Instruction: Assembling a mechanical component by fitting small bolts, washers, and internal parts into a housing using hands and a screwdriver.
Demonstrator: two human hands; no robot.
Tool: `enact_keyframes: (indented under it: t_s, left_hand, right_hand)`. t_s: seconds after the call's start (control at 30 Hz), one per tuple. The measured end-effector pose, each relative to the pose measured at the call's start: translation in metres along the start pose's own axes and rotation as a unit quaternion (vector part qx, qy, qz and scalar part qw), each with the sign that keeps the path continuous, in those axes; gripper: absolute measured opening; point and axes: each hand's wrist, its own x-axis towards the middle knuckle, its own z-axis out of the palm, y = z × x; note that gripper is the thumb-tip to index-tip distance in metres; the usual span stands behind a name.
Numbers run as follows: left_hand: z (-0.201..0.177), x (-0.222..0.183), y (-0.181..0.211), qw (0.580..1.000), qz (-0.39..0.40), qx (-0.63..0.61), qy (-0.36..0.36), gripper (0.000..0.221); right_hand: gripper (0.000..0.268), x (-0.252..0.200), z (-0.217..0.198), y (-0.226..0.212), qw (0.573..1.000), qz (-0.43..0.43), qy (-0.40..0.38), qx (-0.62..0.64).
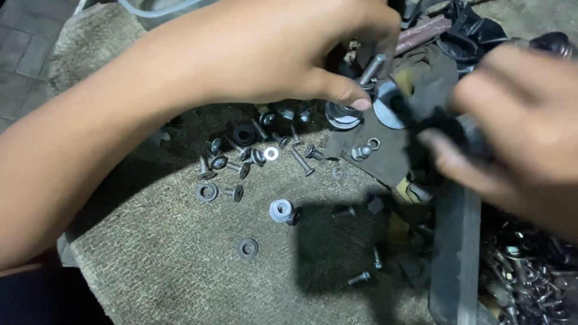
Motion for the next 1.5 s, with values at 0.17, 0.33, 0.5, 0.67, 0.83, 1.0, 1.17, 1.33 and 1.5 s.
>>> enact_keyframes:
  t_s: [0.17,0.33,0.5,0.67,0.83,1.0,1.17,1.33,1.5]
  left_hand:
    - [0.002,-0.003,-0.001,0.998,0.056,0.027,0.029,0.041]
    - [0.001,-0.003,0.001,0.996,0.086,0.02,0.032,0.04]
    - [0.006,-0.005,-0.006,0.996,0.055,0.056,0.036,0.062]
    - [0.008,-0.003,-0.011,0.998,0.043,0.039,0.022,0.058]
    - [0.004,-0.003,-0.008,0.997,0.063,0.026,0.024,0.045]
    - [0.0,-0.003,-0.005,0.997,0.051,0.06,0.027,0.05]
    - [0.0,0.0,0.003,0.993,0.089,0.058,0.06,0.028]
    - [-0.002,0.003,-0.003,0.983,0.172,0.02,0.062,0.029]
    - [-0.006,0.004,0.004,0.986,0.153,-0.056,0.031,0.021]
  right_hand:
    - [0.022,0.024,-0.001,-0.026,0.987,-0.13,-0.097,0.007]
    - [0.019,0.025,0.006,-0.027,0.934,-0.171,-0.228,0.218]
    - [0.011,0.014,0.015,-0.014,0.916,-0.171,-0.337,0.135]
    - [0.025,0.009,0.023,-0.001,0.918,-0.162,-0.337,0.133]
    - [0.018,0.023,0.014,-0.015,0.946,-0.188,-0.22,0.146]
    - [0.026,0.03,0.0,-0.029,0.92,-0.137,-0.345,0.123]
    - [0.01,0.027,0.005,-0.018,0.956,-0.144,-0.225,0.124]
    - [0.012,0.038,-0.029,-0.014,0.963,-0.111,0.036,0.242]
    - [0.021,0.031,-0.023,-0.016,0.97,0.034,0.099,0.221]
